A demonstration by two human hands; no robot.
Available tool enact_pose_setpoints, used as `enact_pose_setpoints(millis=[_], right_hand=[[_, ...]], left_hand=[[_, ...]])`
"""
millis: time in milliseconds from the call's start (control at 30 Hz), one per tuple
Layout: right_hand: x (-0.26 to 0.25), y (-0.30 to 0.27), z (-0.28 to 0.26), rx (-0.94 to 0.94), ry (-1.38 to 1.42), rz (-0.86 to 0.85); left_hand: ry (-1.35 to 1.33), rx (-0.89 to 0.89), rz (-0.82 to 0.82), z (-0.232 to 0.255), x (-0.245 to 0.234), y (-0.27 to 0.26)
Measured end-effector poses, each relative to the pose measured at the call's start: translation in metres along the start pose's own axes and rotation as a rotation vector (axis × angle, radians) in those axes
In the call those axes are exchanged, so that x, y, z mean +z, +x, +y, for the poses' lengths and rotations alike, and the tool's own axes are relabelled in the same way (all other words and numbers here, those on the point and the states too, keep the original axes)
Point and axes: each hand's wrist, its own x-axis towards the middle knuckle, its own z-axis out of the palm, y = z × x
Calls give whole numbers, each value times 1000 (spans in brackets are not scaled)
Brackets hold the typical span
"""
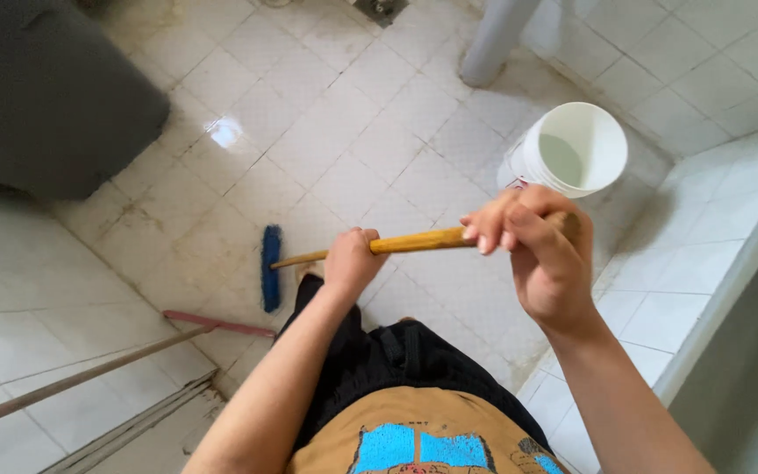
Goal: Scrubbing a bathroom floor with a long-handled brush and water from a bucket.
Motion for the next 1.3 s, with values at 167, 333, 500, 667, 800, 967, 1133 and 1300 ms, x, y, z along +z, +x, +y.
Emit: enact_pose_setpoints(millis=[167, 333, 500, 667, 800, 967, 1133, 1300], right_hand=[[31, 45, 9, 111, -58, -111], [60, 77, 29, 75, 8, -95], [105, 132, 43, 43, 21, -12], [146, 172, 68, 117, 53, -107], [178, 167, 84, 140, 10, -163], [198, 173, 92, 237, -135, -217], [202, 192, 107, 256, -307, -90], [208, 198, 115, -114, -456, 50]], left_hand=[[46, -50, -6, -37, -27, 23], [147, -49, 56, -62, -43, 42], [58, -196, 188, -81, -76, 73], [-1, -451, 213, -98, -128, 109], [28, -294, 259, -182, -130, 137], [214, -141, 303, -241, -132, 180], [60, -194, 101, -229, -139, 238], [91, 161, 118, -193, -138, 270]])
